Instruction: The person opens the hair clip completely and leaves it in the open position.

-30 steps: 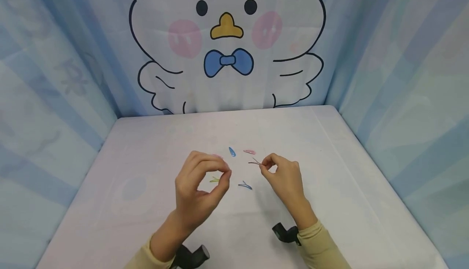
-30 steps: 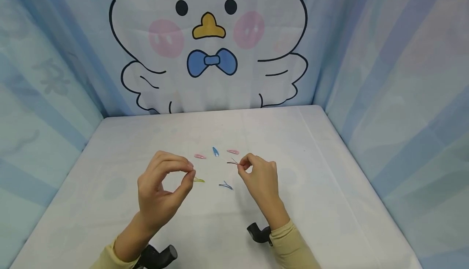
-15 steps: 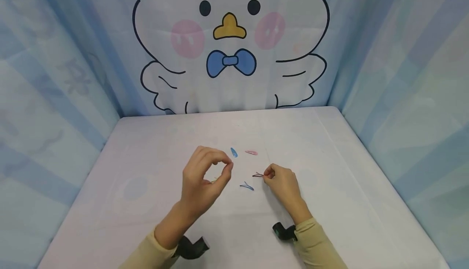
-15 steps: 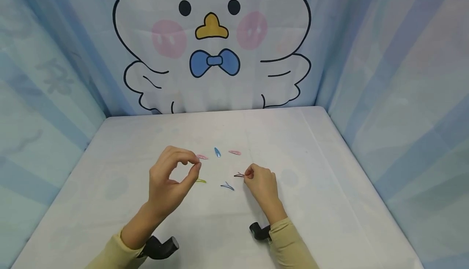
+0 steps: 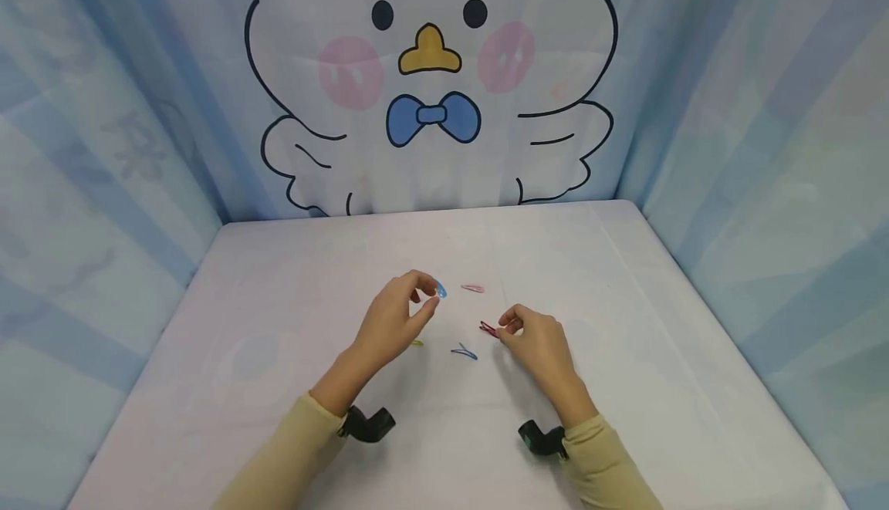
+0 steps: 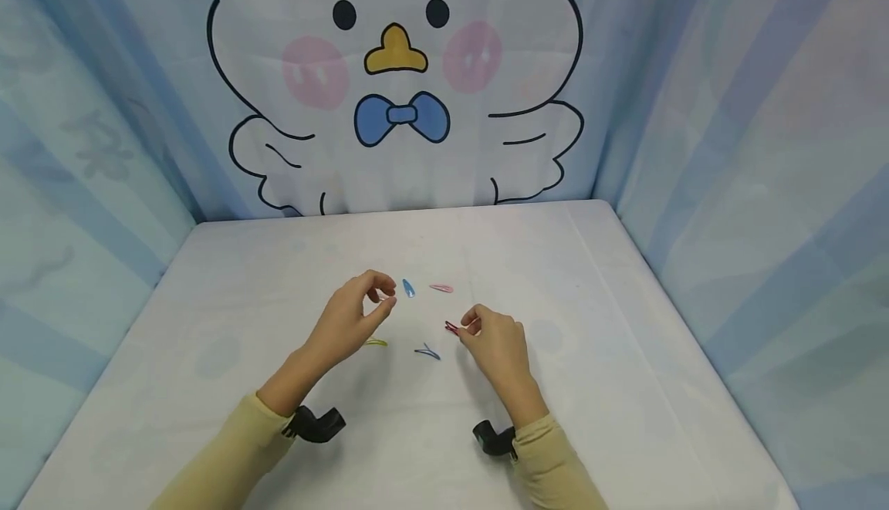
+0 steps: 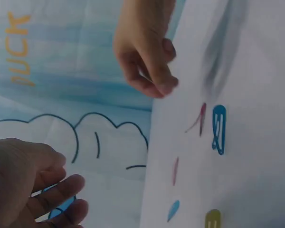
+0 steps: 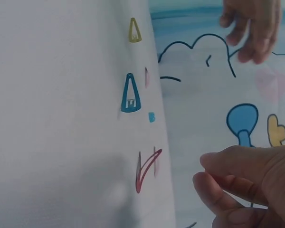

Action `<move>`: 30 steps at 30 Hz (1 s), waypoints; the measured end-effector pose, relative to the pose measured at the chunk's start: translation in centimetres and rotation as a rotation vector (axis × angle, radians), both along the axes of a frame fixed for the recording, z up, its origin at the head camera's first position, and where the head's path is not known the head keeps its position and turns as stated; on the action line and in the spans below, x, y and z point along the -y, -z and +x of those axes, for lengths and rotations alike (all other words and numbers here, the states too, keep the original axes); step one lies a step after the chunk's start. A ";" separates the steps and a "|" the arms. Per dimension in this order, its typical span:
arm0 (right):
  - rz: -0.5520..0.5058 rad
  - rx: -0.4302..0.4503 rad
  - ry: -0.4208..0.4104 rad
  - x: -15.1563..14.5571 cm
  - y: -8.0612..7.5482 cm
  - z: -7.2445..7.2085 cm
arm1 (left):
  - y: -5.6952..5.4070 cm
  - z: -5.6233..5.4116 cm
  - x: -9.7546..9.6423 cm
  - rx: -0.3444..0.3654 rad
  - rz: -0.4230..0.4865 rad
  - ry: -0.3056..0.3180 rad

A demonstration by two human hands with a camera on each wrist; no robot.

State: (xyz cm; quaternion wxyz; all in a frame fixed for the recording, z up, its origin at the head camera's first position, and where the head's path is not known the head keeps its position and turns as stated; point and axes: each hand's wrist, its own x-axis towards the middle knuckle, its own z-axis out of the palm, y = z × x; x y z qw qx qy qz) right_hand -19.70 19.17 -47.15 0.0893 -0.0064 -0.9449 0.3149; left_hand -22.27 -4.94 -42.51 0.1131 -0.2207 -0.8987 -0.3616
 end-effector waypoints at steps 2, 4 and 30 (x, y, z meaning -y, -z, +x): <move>-0.006 -0.003 -0.002 0.1 -0.4 0.2 | 1.0 -0.8 0.0 0.086 -0.061 -0.013; -0.011 -0.005 -0.003 0.1 -0.9 0.5 | 2.0 -1.5 -0.1 0.143 -0.109 -0.033; -0.052 -0.110 -0.030 0.9 -7.1 4.1 | 6.7 -6.1 0.3 0.223 -0.561 -0.117</move>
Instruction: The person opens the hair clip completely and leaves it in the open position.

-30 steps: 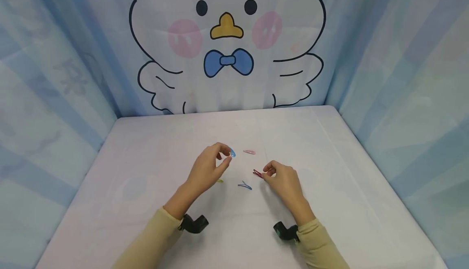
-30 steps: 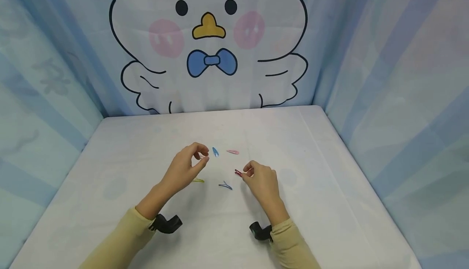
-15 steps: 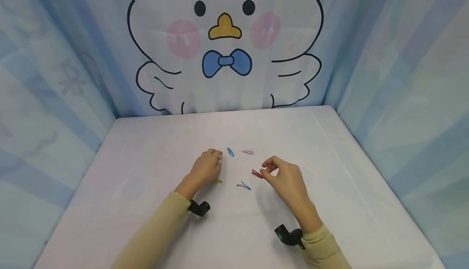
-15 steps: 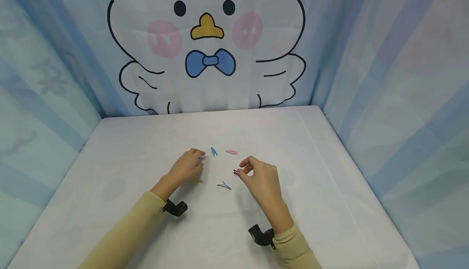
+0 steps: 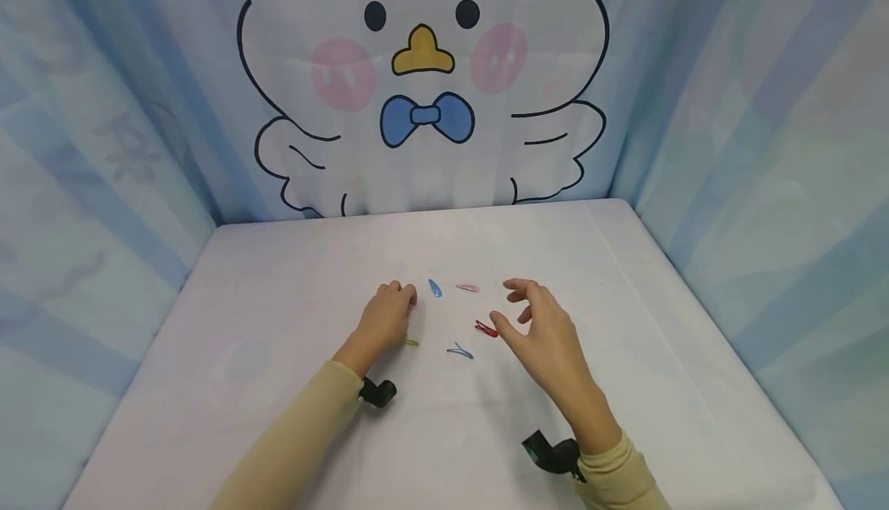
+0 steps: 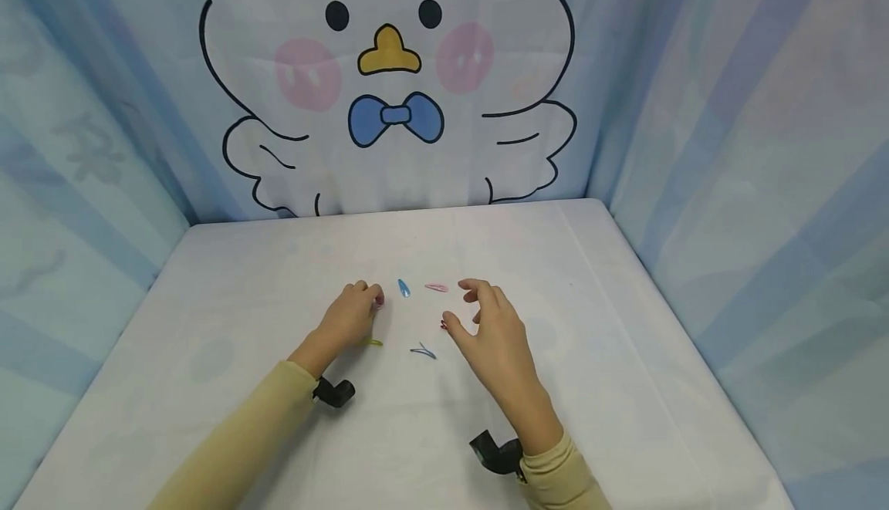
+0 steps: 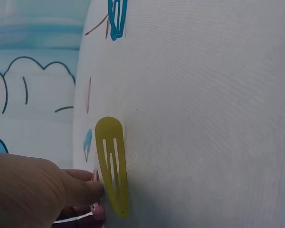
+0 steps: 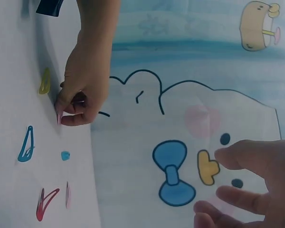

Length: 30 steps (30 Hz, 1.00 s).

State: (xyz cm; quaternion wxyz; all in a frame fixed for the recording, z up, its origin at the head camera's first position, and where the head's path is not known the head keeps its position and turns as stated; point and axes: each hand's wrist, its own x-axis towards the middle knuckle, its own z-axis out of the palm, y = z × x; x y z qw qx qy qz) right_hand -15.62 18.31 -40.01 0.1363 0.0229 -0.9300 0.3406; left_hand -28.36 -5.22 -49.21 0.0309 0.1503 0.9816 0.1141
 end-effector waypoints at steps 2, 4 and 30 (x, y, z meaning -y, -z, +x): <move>-0.003 -0.005 -0.006 0.0 0.1 0.0 | -0.1 0.0 -0.1 0.021 0.003 -0.005; -0.003 -0.006 -0.011 0.1 0.2 0.0 | -0.3 0.2 -0.2 0.048 0.024 -0.014; -0.011 -0.008 -0.086 0.8 0.7 0.4 | -6.5 5.9 -1.9 -0.180 0.528 0.234</move>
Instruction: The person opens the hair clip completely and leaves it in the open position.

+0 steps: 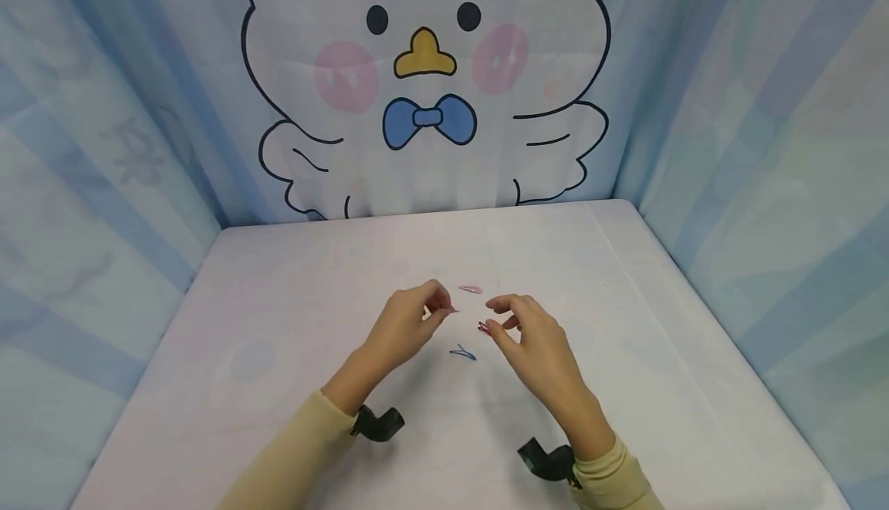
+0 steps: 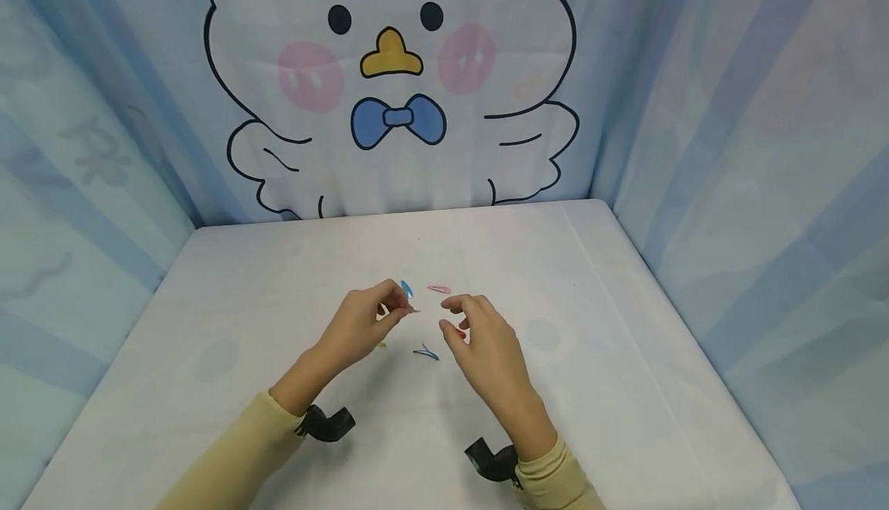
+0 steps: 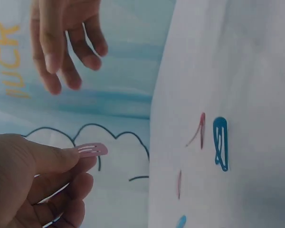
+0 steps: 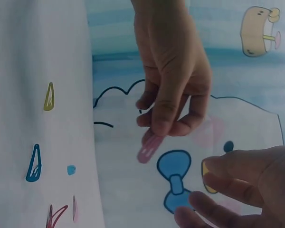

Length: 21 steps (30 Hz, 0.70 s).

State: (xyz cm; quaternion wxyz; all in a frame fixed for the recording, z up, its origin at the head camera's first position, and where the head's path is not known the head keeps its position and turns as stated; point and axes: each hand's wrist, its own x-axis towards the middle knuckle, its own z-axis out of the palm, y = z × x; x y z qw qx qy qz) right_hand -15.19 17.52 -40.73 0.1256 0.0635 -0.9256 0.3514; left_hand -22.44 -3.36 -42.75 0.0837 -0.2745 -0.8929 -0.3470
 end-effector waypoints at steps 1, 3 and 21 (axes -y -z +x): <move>0.002 -0.005 -0.002 0.0 0.0 0.0 | -0.3 0.3 -0.1 -0.016 0.024 0.028; 0.007 -0.013 -0.002 0.0 0.0 0.1 | -0.9 1.0 -0.3 -0.042 0.060 0.083; -0.103 -0.319 -0.097 0.4 -1.8 1.7 | -4.2 5.7 0.3 -0.261 0.221 0.130</move>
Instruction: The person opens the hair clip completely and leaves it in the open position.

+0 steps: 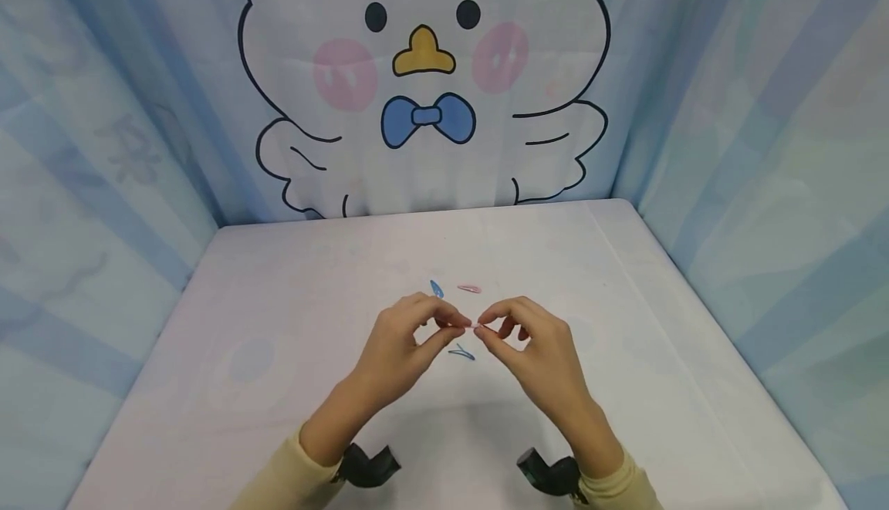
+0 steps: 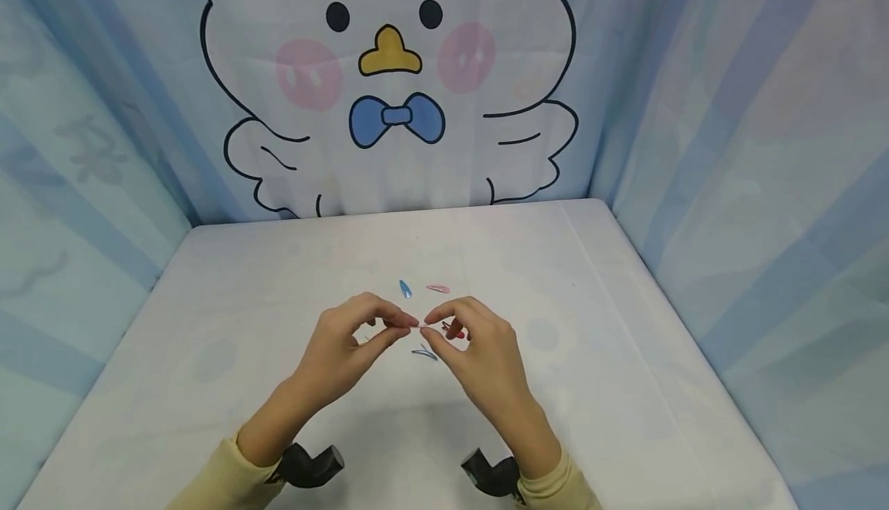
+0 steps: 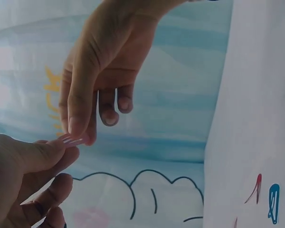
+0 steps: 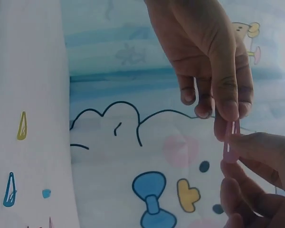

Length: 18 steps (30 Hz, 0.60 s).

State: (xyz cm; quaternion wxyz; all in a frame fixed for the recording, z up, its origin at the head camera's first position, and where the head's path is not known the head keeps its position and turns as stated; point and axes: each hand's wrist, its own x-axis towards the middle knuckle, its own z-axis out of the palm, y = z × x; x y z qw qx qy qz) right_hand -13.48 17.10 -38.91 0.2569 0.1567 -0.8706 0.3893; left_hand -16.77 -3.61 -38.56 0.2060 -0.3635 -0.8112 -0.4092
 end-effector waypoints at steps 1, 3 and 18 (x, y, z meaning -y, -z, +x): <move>-0.003 -0.025 -0.006 0.0 -0.1 0.1 | -0.2 0.2 0.0 -0.026 0.010 -0.014; -0.009 -0.072 -0.017 0.0 -0.3 0.4 | -0.5 0.7 -0.1 -0.078 0.029 -0.046; -0.058 -0.642 -0.102 0.7 -1.5 0.9 | -1.9 2.4 -0.4 -0.319 0.232 -0.074</move>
